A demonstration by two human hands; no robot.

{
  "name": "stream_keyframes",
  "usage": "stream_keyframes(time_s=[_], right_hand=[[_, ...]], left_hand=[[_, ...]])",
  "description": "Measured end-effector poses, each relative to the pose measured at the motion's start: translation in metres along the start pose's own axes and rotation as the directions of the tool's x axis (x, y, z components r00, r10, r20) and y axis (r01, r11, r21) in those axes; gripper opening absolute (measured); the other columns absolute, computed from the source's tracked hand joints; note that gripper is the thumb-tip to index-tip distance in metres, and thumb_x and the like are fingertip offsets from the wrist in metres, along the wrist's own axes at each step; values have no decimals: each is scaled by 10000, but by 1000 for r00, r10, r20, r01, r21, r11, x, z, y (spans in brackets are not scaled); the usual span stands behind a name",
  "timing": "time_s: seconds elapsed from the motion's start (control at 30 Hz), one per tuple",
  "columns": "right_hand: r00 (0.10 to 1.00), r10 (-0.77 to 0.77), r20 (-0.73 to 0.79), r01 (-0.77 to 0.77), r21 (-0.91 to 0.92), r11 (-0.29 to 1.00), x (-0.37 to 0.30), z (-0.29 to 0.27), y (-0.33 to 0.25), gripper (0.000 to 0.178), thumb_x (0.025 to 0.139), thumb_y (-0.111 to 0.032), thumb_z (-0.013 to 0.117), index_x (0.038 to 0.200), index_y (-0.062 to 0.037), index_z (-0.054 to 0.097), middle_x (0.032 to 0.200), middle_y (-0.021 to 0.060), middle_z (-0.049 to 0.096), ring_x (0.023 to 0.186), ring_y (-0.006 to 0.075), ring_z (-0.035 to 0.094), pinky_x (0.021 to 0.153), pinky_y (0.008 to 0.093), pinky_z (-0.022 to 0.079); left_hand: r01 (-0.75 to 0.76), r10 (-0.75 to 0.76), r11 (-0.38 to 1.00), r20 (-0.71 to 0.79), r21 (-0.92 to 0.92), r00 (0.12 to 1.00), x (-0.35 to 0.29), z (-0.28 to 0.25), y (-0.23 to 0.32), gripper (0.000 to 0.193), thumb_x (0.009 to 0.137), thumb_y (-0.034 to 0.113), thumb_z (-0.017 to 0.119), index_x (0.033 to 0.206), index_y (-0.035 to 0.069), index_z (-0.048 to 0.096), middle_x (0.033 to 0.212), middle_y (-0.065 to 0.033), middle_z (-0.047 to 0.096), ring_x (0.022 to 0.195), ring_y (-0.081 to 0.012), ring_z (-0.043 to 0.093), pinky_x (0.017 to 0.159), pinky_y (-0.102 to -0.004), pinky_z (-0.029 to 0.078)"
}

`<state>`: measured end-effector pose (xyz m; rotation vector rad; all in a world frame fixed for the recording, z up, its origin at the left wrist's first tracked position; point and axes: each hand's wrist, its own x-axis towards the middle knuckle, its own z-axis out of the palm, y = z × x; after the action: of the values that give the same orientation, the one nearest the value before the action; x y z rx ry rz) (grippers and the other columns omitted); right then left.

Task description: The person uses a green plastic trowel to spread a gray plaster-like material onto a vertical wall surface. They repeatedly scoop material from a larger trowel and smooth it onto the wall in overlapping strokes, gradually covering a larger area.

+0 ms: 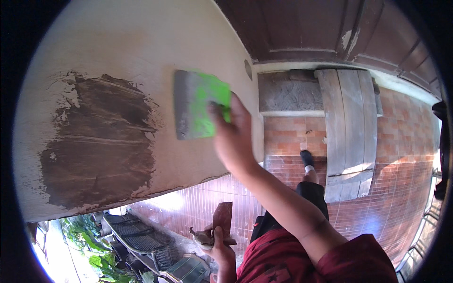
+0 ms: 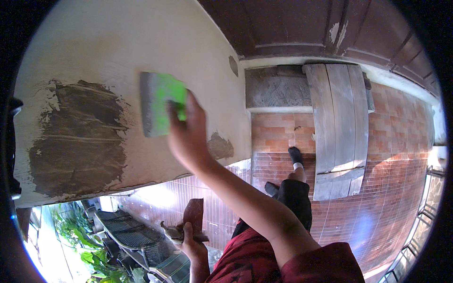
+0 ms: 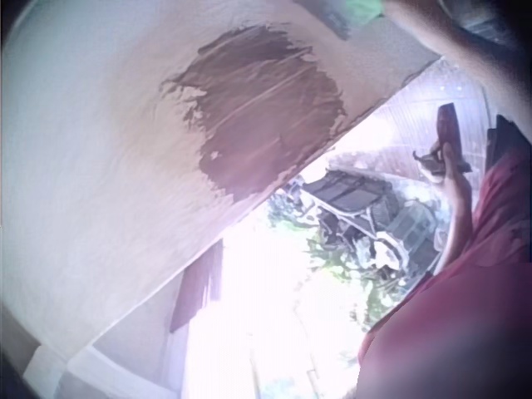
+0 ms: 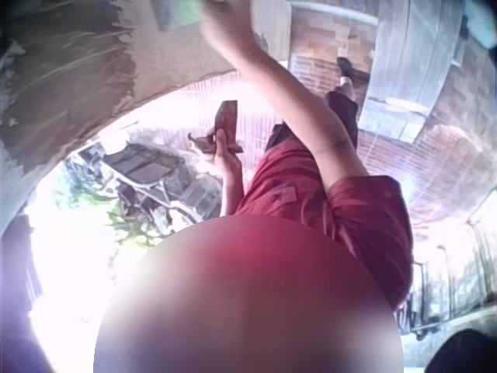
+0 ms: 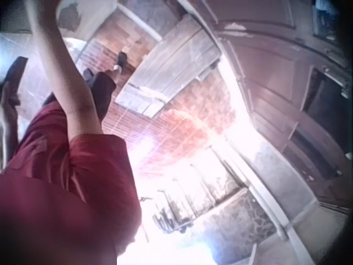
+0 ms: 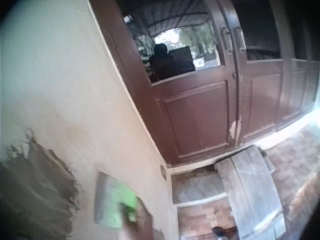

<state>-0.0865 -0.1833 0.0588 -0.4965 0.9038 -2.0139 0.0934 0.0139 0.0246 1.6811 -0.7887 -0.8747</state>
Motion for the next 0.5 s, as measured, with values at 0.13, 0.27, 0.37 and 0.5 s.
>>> stream_keyframes(time_s=[0.13, 0.27, 0.37, 0.5], right_hand=[[978, 105, -181, -100, 35, 994, 5, -30, 27, 194, 959, -83, 531, 1120, 15, 578, 895, 39, 620, 799, 102, 554, 726, 265, 459], [987, -81, -142, 34, -308, 951, 39, -22, 44, 255, 948, -68, 528, 1187, 9, 571, 939, 53, 627, 744, 106, 560, 655, 278, 470], [977, -212, 15, 179, -595, 783, 64, 5, 53, 328, 894, -13, 528, 1220, -3, 556, 970, 153, 651, 678, 169, 614, 588, 341, 483], [904, -249, 347, 422, -635, 647, 47, 39, 66, 499, 792, 70, 540, 1283, -16, 513, 1116, 244, 631, 731, 303, 683, 651, 381, 554]], left_hand=[[22, -21, 999, 30, -38, 999, -5, -1, 3, 199, 822, 24, 659, 986, -3, 550, 826, -41, 554, 673, -111, 553, 564, -236, 464], [68, -68, 998, -19, -16, 997, -4, -13, -5, 256, 824, 23, 669, 1037, 6, 528, 885, -41, 551, 766, -122, 552, 666, -266, 479], [50, -51, 998, -7, -30, 999, 3, -22, -16, 347, 829, 21, 686, 1121, 19, 500, 989, -55, 554, 868, -167, 561, 773, -309, 495], [17, -24, 996, -80, -84, 997, 3, -26, -23, 253, 820, 10, 680, 1025, 14, 532, 901, -36, 552, 783, -127, 534, 697, -266, 465]])
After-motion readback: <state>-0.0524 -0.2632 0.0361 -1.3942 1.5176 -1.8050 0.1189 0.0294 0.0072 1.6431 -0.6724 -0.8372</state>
